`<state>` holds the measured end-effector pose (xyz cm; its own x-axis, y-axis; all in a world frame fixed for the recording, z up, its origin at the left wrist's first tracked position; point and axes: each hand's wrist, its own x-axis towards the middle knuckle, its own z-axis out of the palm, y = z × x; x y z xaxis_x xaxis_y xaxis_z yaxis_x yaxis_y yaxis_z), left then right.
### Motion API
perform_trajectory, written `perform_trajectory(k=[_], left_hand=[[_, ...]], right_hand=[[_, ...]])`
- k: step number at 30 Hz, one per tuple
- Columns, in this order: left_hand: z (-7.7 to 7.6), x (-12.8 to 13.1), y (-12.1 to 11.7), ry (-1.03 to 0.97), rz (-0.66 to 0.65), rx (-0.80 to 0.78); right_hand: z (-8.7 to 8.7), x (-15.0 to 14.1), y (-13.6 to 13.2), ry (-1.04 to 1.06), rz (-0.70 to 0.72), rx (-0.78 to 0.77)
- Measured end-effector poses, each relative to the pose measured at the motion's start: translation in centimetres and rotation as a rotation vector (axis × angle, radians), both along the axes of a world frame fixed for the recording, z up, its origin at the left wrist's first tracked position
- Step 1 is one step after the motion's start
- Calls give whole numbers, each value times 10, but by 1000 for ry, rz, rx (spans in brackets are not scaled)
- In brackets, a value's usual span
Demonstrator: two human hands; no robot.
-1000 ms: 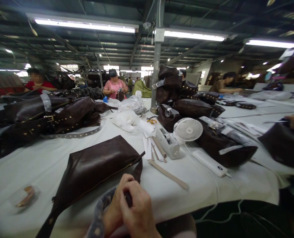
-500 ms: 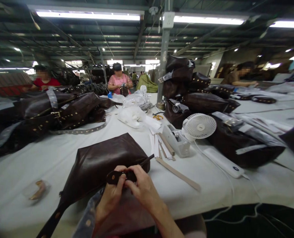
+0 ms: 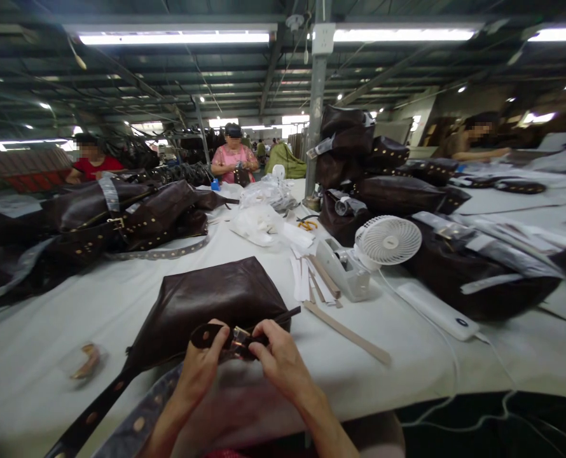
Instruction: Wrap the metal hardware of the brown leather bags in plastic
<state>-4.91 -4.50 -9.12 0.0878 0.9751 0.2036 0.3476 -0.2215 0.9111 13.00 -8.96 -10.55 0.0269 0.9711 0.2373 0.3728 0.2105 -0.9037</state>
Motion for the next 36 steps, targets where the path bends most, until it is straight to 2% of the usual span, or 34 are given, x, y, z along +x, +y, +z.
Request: perform_trajectory(k=[3,6,9,13,16,19,24,27,29,33,36], left_hand=[[4,-4,5,-164,58,-160],[10,-2,6,-231,-101,-263],[14,5,5,-307,-160,-339],[15,11,4,-338,-152,-373],[13,12,3,-330,-167,-360],[13,7,2,-269,-252,-340],[0,-1,2,83,-594,-91],[-14,1,5,298,-622,34],[-18,2,10,369,-614,57],[-8,0,20,392,-681,57],[2,3,22,450,-801,124]], right_hand=[[-3,2,0,-26,-11,31],[-4,0,-1,-110,-15,120],[0,-6,-5,-225,-4,198],[3,-17,-12,-458,-57,191],[-3,-21,-12,-556,-125,211],[-10,-13,-10,-434,-59,247],[-12,4,-14,-87,72,266],[-7,11,-20,18,107,261],[-5,21,-25,124,101,202],[-10,59,-38,393,26,42],[-18,79,-46,404,1,8]])
